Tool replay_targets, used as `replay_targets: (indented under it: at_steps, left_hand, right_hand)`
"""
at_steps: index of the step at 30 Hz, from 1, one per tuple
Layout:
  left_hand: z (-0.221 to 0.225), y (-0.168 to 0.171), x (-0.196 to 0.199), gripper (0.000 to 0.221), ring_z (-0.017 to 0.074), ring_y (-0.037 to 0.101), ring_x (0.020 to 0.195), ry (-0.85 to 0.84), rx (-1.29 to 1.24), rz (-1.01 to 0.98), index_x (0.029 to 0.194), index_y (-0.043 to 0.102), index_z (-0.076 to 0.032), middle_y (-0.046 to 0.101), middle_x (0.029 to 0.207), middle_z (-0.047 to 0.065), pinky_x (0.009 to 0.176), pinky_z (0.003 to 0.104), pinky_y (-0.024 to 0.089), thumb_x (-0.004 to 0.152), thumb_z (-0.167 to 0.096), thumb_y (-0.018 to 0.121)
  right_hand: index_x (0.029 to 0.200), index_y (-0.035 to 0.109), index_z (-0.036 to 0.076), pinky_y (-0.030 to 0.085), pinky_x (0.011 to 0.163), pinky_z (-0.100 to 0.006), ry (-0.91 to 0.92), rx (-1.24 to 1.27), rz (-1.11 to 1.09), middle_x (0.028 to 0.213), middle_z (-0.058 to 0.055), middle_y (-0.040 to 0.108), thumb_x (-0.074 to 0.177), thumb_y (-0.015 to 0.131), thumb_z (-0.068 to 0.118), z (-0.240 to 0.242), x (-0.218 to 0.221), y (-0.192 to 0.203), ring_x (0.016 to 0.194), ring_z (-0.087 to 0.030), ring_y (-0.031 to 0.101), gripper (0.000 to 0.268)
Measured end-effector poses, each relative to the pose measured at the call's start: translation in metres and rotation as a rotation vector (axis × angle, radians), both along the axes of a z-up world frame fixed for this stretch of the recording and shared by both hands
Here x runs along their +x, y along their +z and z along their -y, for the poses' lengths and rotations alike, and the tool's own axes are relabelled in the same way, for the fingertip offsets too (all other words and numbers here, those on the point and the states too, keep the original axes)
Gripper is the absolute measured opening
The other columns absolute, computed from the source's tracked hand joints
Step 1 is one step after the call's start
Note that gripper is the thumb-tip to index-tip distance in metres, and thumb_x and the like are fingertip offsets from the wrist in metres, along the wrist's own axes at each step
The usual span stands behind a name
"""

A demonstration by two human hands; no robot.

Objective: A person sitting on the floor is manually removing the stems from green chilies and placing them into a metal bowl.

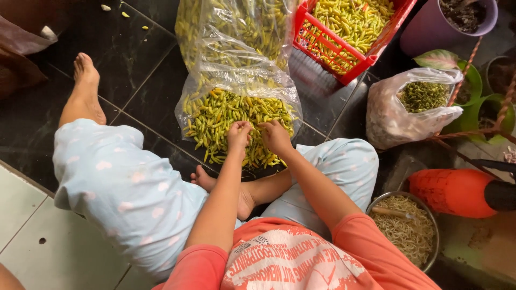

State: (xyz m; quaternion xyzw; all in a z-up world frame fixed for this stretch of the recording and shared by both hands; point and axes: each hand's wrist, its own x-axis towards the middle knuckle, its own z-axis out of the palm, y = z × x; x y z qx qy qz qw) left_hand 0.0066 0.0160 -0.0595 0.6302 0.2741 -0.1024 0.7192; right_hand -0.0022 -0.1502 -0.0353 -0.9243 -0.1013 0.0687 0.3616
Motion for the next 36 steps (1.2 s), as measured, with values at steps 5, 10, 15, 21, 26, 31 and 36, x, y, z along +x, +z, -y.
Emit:
replay_targets:
  at_steps: [5,10,15,21,26,31,36]
  left_hand:
    - [0.009,-0.028,-0.004,0.024,0.0139,0.062,0.081,-0.255,0.139,0.160,0.099,0.078,-0.022,0.071,0.094,-0.002,0.073,0.029,0.053,0.086,-0.040,0.086]
    - [0.006,-0.010,-0.008,0.015,0.0150,0.056,0.096,-0.348,0.154,0.244,0.096,0.081,-0.022,0.069,0.090,0.000,0.090,0.032,0.048,0.086,-0.033,0.086]
    - [-0.022,0.039,-0.006,0.007,0.0018,0.042,0.045,-0.589,-0.220,0.044,0.094,0.074,-0.012,0.074,0.075,0.004,0.041,0.014,0.031,0.095,-0.019,0.074]
    - [-0.022,0.014,0.004,0.026,0.0088,0.051,0.051,-0.278,-0.432,0.019,0.120,0.070,-0.018,0.073,0.082,0.008,0.039,0.013,0.033,0.105,-0.037,0.062]
    - [-0.010,0.004,-0.002,0.037,0.0137,0.059,0.061,-0.148,-0.433,-0.052,0.115,0.071,-0.014,0.067,0.076,0.006,0.048,0.019,0.044,0.107,-0.044,0.051]
    - [0.020,-0.024,-0.008,0.028,0.0188,0.064,0.066,0.004,-0.332,-0.114,0.112,0.069,-0.012,0.064,0.077,0.010,0.052,0.026,0.058,0.103,-0.038,0.063]
    - [0.035,-0.005,-0.014,0.024,0.0152,0.065,0.067,-0.021,-0.188,-0.090,0.113,0.069,-0.014,0.070,0.083,0.007,0.048,0.020,0.052,0.101,-0.035,0.067]
  right_hand:
    - [0.116,0.071,0.003,0.060,0.068,-0.038,-0.158,0.567,-0.238,0.098,-0.016,0.071,0.097,0.076,0.012,0.018,0.012,-0.035,0.081,-0.024,0.073,0.021]
    - [0.102,0.073,0.001,0.061,0.065,-0.027,-0.265,0.739,-0.317,0.083,-0.014,0.075,0.097,0.081,0.021,0.026,0.012,-0.035,0.073,-0.013,0.071,0.022]
    - [0.093,0.069,0.006,0.050,0.069,-0.021,-0.198,1.088,-0.590,0.080,-0.006,0.065,0.103,0.070,0.016,0.034,0.015,-0.020,0.073,-0.010,0.062,0.014]
    - [0.100,0.079,0.023,0.051,0.080,-0.037,-0.152,-0.097,0.232,0.092,0.001,0.061,0.088,0.084,0.019,0.032,0.011,0.010,0.095,-0.021,0.059,0.014]
    - [0.087,0.078,0.020,0.045,0.078,-0.037,-0.125,-0.365,0.319,0.086,0.002,0.056,0.081,0.090,0.029,0.008,0.010,0.003,0.090,-0.019,0.055,0.017]
    - [0.087,0.076,0.023,0.044,0.088,-0.044,-0.190,-0.360,0.204,0.091,0.000,0.063,0.085,0.084,0.035,0.009,0.004,-0.005,0.099,-0.024,0.060,0.015]
    - [0.098,0.079,0.017,0.057,0.072,-0.036,-0.217,0.207,-0.065,0.083,-0.002,0.078,0.093,0.083,0.027,0.007,-0.012,0.005,0.079,-0.021,0.072,0.012]
